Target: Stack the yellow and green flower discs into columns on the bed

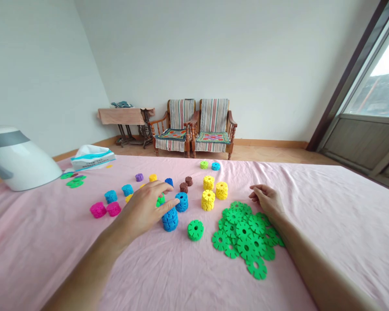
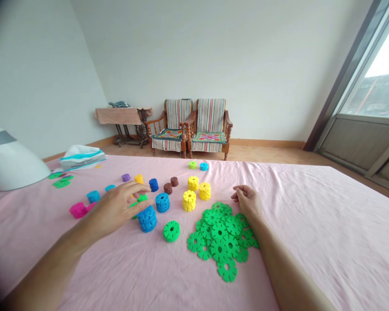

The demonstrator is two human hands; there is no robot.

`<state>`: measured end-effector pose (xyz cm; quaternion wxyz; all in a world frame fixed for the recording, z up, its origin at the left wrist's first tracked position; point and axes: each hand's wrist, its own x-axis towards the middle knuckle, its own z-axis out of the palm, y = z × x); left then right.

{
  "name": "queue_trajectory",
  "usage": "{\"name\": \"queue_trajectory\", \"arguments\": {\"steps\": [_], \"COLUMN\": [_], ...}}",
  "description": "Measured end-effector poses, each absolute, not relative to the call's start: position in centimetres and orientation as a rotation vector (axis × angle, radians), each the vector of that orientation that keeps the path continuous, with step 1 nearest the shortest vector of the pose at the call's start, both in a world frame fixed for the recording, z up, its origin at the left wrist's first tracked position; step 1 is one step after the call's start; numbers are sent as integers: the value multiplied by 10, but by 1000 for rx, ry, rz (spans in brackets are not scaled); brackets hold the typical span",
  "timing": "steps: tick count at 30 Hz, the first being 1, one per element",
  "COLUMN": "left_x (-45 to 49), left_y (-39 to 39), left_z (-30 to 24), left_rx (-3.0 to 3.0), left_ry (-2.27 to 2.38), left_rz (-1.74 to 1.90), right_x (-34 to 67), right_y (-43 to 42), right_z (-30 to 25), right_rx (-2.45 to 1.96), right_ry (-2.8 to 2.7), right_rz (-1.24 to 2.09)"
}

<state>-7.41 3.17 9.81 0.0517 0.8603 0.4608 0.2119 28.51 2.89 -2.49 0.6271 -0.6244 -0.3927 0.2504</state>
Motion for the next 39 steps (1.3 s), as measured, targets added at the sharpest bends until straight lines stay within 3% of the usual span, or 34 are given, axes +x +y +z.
{"name": "queue_trajectory", "arguments": {"steps": [6, 39], "left_x": [-95, -64], "left_y": [43, 26], "left_z": [97, 80], "left_rx": [2608, 2704], "left_ry": [1489, 1556], "left_rz": [369, 146], "right_x": [289, 287], "right_y": [29, 28], "right_z": [-28, -28], "right_rx": [-1445, -1429], "right_ry": [-923, -926], "right_rz": [568, 555]}}
